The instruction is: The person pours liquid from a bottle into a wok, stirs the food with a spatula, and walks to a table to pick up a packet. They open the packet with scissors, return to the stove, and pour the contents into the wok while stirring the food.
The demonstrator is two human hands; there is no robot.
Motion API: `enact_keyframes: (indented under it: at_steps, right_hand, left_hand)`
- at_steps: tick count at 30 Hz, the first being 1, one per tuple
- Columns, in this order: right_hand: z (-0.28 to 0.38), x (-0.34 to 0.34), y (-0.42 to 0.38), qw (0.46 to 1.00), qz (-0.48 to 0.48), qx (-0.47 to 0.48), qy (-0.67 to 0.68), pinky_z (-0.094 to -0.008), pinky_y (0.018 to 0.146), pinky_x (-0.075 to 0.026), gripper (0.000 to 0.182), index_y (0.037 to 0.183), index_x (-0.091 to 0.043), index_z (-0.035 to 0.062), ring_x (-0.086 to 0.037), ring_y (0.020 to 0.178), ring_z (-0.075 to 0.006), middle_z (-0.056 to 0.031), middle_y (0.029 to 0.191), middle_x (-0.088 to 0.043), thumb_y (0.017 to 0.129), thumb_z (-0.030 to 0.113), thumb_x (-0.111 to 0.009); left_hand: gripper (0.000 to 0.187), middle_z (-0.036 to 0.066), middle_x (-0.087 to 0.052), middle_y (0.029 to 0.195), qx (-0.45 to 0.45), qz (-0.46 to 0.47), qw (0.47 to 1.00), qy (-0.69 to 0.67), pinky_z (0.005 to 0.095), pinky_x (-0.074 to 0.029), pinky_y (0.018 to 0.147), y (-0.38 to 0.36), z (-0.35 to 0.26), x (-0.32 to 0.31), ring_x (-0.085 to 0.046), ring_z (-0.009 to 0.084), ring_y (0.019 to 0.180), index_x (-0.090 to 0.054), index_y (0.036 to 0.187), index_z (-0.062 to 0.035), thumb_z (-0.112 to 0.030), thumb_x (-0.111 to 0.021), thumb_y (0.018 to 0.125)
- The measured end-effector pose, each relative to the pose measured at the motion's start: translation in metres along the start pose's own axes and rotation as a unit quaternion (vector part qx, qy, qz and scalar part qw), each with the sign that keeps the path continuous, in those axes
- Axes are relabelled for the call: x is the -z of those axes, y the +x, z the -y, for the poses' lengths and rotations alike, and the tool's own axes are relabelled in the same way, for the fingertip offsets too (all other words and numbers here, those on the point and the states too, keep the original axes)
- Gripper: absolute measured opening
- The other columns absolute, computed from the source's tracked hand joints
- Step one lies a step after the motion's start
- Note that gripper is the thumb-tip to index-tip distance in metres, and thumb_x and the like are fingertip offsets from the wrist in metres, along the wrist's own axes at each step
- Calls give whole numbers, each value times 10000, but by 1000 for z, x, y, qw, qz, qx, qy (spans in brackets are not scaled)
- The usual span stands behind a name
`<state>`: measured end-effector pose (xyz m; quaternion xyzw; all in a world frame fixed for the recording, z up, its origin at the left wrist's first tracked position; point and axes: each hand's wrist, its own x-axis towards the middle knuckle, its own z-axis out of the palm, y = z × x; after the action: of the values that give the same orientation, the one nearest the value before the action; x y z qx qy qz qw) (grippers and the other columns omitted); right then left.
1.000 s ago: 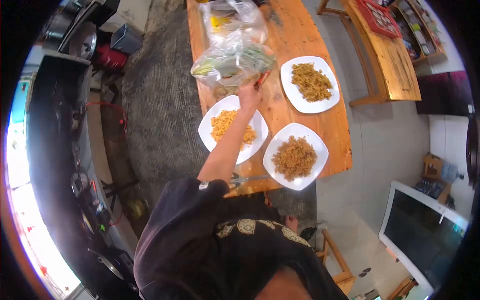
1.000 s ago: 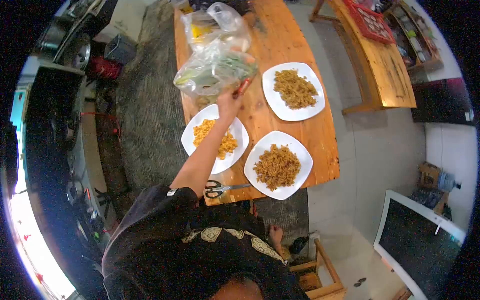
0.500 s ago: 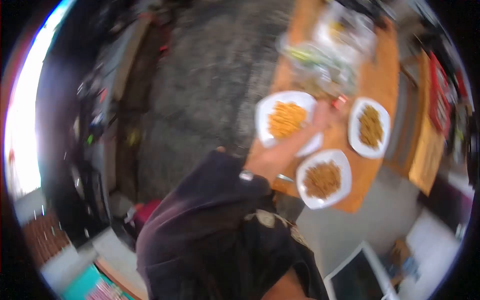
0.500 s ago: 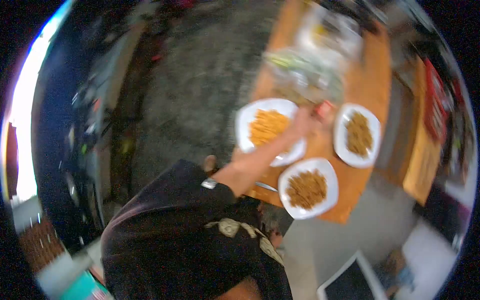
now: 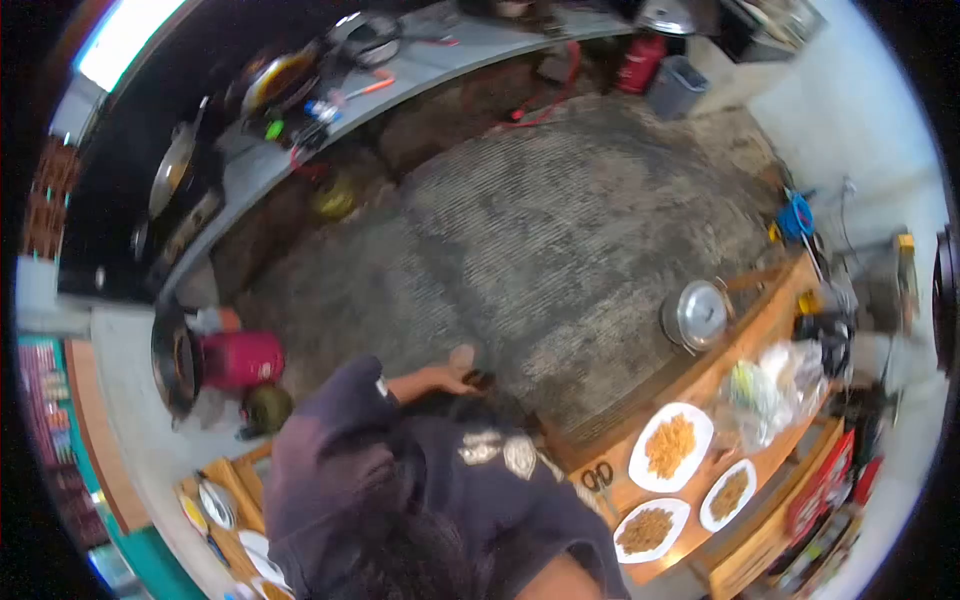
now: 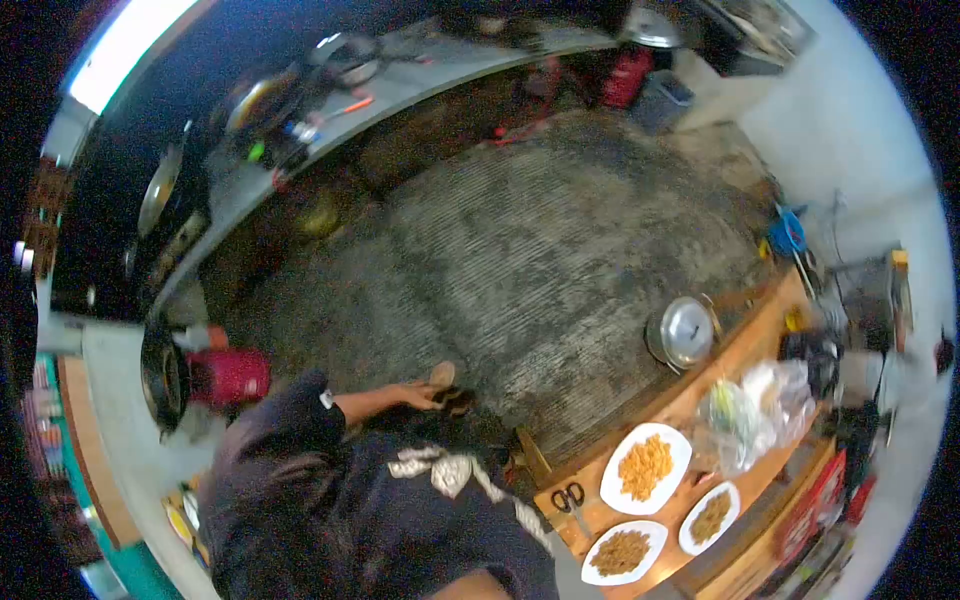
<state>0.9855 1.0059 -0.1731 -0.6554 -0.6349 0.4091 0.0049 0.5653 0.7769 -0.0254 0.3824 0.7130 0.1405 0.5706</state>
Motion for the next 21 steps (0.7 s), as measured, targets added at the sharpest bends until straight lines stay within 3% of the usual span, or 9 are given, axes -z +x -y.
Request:
enact_keyframes:
  at_steps: [3, 8, 12, 15, 16, 17, 18, 19, 21]
  right_hand:
    - [74, -48, 17, 995, 60, 58, -63, -347, 628, -455, 283, 824, -596, -14, -557, 655, -221, -129, 707, -603, 801, 264, -550]
    - [191, -140, 37, 960, 136, 161, -182, -343, 633, -458, 296, 833, -610, -13, -582, 686, -219, -132, 732, -619, 794, 275, -553]
    - [294, -238, 65, 908, 187, 277, -254, -340, 638, -461, 307, 841, -621, -12, -602, 711, -217, -135, 751, -632, 788, 284, -555]
    - [378, -348, 103, 880, 277, 339, -185, -337, 600, -454, 316, 833, -604, -25, -582, 656, -207, -110, 697, -616, 769, 283, -578]
    - [432, -376, 91, 874, 268, 360, -184, -335, 585, -451, 316, 828, -600, -31, -574, 636, -204, -101, 676, -608, 766, 278, -583]
    - [476, -416, 93, 868, 325, 329, -182, -327, 586, -453, 339, 821, -604, -29, -572, 633, -181, -103, 678, -606, 759, 304, -595]
    - [519, -458, 95, 847, 366, 336, -190, -315, 600, -462, 353, 817, -604, -17, -591, 651, -173, -117, 725, -623, 755, 331, -606]
    - [600, -458, 37, 831, 280, 441, -193, -325, 609, -470, 368, 817, -597, -1, -612, 667, -203, -133, 724, -629, 745, 359, -619]
    - [671, -551, 40, 831, 298, 457, -112, -355, 623, -470, 401, 842, -584, 8, -617, 694, -267, -151, 727, -626, 721, 387, -640]
  left_hand:
    - [468, 202, -466, 1187, 54, 22, 991, -121, 359, -343, 918, -76, 114, -7, -438, 314, 1094, -448, 1191, -40, -347, -447, 838]
    - [473, 201, -477, 1179, 189, -53, 947, -256, 368, -342, 920, -88, 229, -60, -447, 308, 1086, -462, 1180, -25, -358, -438, 844]
    - [480, 201, -486, 1173, 255, -196, 886, -334, 376, -340, 923, -64, 294, -112, -455, 303, 1079, -473, 1171, -13, -367, -431, 849]
    - [487, 200, -493, 1169, 292, -359, 803, -375, 382, -339, 924, -30, 350, -169, -460, 299, 1074, -481, 1164, -3, -374, -426, 853]
    - [469, 219, -525, 1123, 290, -417, 808, -298, 396, -372, 894, -57, 333, -158, -498, 319, 1048, -498, 1142, -7, -364, -442, 844]
    - [464, 221, -531, 1110, 310, -408, 751, -416, 398, -381, 880, -49, 341, -166, -505, 333, 1035, -498, 1143, -13, -361, -446, 841]
    - [464, 213, -534, 1106, 323, -407, 746, -416, 395, -384, 874, -54, 336, -153, -508, 325, 1027, -495, 1148, -18, -364, -448, 842]
    - [464, 205, -537, 1103, 339, -391, 739, -431, 392, -387, 867, -60, 330, -137, -512, 318, 1020, -491, 1152, -23, -366, -450, 843]
    - [465, 188, -543, 1096, 358, -364, 730, -454, 386, -393, 855, -65, 320, -95, -518, 304, 1004, -484, 1162, -33, -371, -454, 844]
